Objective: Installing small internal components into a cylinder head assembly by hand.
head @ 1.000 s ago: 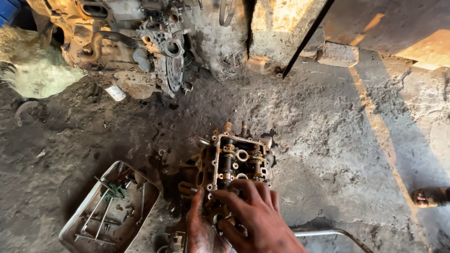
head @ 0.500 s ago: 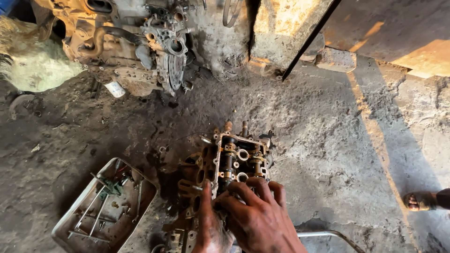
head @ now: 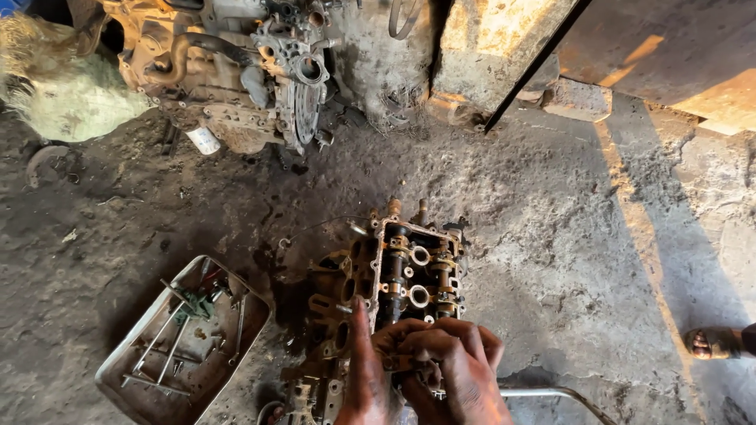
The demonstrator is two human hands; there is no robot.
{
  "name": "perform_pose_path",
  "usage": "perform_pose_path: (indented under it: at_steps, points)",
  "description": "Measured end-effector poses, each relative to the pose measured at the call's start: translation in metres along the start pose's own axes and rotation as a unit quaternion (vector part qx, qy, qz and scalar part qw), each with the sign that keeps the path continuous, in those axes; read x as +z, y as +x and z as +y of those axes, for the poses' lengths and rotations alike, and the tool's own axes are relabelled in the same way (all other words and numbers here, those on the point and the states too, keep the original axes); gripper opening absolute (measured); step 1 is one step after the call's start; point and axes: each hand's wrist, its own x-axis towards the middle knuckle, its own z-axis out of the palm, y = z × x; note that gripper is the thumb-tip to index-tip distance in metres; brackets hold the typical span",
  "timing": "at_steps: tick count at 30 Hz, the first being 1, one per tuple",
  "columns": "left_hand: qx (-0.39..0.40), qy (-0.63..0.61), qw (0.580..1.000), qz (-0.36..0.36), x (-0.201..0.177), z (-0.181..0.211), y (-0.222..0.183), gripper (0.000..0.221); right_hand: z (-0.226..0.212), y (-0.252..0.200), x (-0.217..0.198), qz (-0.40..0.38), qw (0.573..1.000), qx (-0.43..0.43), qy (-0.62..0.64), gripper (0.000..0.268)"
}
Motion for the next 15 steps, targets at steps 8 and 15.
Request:
perform_pose_path:
  at_steps: [8,15]
  points:
    - [-0.028,0.022,0.998,0.061,0.034,0.019,-0.036,0.098,0.007,0.005,-0.016,-0.058,0.997,-0.055,0.016,0.046]
    - [-0.052,0.044,0.997,0.047,0.018,0.010,-0.014,0.099,0.015,0.000,-0.015,-0.071,0.997,-0.029,0.001,0.041]
